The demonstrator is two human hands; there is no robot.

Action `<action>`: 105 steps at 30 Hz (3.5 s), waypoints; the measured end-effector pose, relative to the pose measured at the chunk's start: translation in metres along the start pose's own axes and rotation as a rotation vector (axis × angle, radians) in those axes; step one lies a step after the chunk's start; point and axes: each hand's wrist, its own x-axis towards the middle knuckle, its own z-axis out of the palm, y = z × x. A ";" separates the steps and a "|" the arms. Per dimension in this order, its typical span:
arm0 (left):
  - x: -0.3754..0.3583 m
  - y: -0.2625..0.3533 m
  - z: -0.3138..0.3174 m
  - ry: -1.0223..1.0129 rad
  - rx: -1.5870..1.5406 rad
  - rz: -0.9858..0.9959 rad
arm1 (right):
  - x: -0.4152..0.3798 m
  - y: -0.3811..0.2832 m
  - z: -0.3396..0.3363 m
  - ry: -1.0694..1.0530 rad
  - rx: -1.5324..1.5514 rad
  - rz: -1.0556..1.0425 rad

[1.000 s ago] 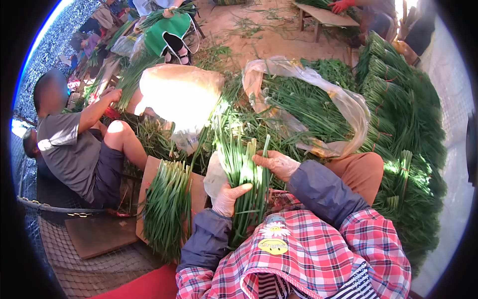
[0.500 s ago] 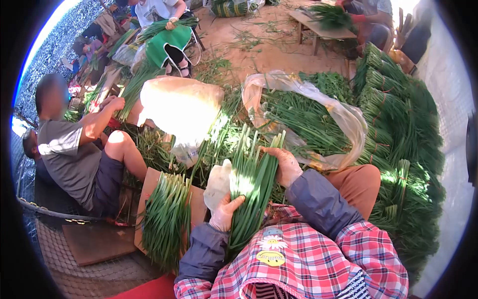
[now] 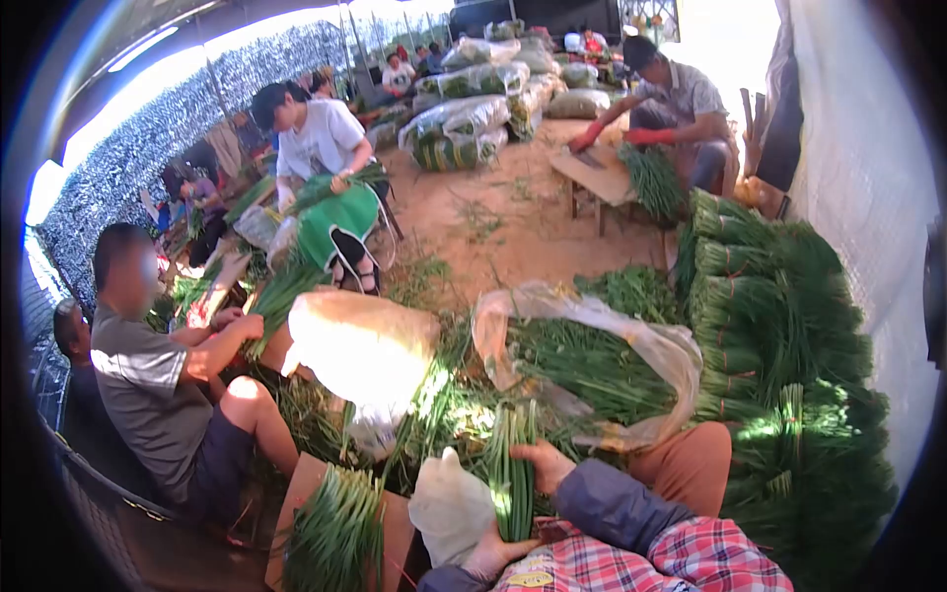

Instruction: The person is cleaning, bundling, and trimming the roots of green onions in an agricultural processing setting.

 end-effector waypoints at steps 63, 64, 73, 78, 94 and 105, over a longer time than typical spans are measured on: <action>-0.048 0.060 -0.072 0.252 -0.174 -0.216 | -0.071 -0.120 0.021 -0.017 -0.227 -0.702; -0.050 0.058 -0.074 0.254 -0.176 -0.194 | -0.076 -0.132 0.006 0.020 -0.258 -0.745; -0.057 0.055 -0.069 0.317 -0.137 -0.141 | -0.035 -0.102 0.013 0.073 -1.533 -0.448; -0.054 0.066 -0.055 0.281 0.042 -0.193 | 0.026 -0.099 0.058 -0.366 -2.066 -0.440; -0.069 0.070 -0.067 0.115 -0.070 -0.227 | 0.011 -0.103 -0.013 0.086 -0.473 -0.353; -0.057 0.060 -0.062 0.248 -0.211 -0.117 | -0.011 -0.045 0.014 -0.056 -0.850 0.124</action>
